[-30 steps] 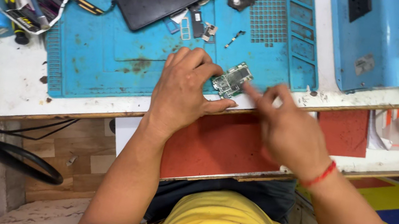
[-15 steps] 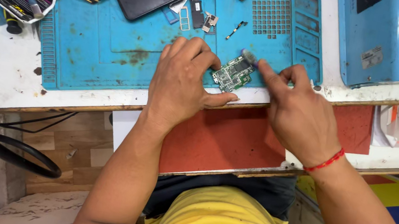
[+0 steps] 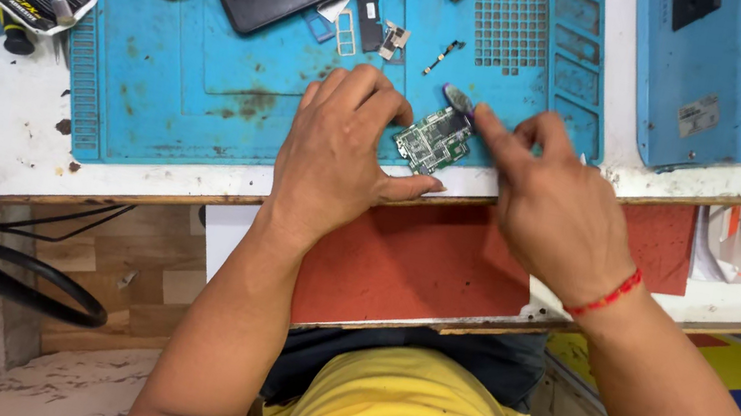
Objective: The person uses a purple tool to scrape and clean the surface of a small green circuit board held in their left hand. They repeatedly rub the tool across the board's components and edges while working at a cluttered desk.
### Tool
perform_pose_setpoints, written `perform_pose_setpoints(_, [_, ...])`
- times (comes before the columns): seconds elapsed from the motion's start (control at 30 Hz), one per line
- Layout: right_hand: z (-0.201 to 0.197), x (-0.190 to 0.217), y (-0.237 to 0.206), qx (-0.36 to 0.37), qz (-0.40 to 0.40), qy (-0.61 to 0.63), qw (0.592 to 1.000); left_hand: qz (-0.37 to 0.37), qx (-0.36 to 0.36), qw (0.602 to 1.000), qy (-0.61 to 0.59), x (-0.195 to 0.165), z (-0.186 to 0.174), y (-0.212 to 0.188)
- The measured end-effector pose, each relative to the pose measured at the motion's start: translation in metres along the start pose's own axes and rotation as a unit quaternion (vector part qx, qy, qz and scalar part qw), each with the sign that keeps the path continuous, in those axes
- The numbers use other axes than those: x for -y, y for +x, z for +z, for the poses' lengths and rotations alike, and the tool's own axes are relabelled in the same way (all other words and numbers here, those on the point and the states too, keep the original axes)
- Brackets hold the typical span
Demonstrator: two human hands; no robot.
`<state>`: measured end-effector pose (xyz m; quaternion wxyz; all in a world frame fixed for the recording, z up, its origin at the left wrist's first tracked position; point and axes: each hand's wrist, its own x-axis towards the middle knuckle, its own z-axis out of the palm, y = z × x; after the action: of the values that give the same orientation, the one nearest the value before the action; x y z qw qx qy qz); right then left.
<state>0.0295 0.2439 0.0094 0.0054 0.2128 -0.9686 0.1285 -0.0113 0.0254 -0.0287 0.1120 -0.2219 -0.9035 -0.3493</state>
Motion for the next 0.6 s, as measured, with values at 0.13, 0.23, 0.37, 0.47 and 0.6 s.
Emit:
perform_pose_setpoints(0.13, [0.005,-0.003,-0.010,0.031,-0.025,0.006,0.999,-0.001,-0.002,1.000,-0.001,0.000,-0.001,0.000])
perform_pose_setpoints(0.23, [0.001,-0.002,-0.013,0.019,0.011,-0.015,1.000,0.002,0.004,1.000,0.002,0.001,-0.001,-0.001])
perform_pose_setpoints(0.37, [-0.001,0.007,-0.010,0.057,0.001,-0.003,0.998,0.001,0.002,1.000,-0.001,0.002,0.000,-0.003])
perform_pose_setpoints(0.47, [-0.002,0.008,-0.006,-0.016,0.051,0.000,0.999,0.011,-0.004,1.000,-0.009,0.003,0.002,-0.003])
perform_pose_setpoints(0.6, [0.001,0.009,-0.008,0.023,0.002,-0.002,1.000,-0.003,0.005,1.000,0.002,0.003,0.002,-0.004])
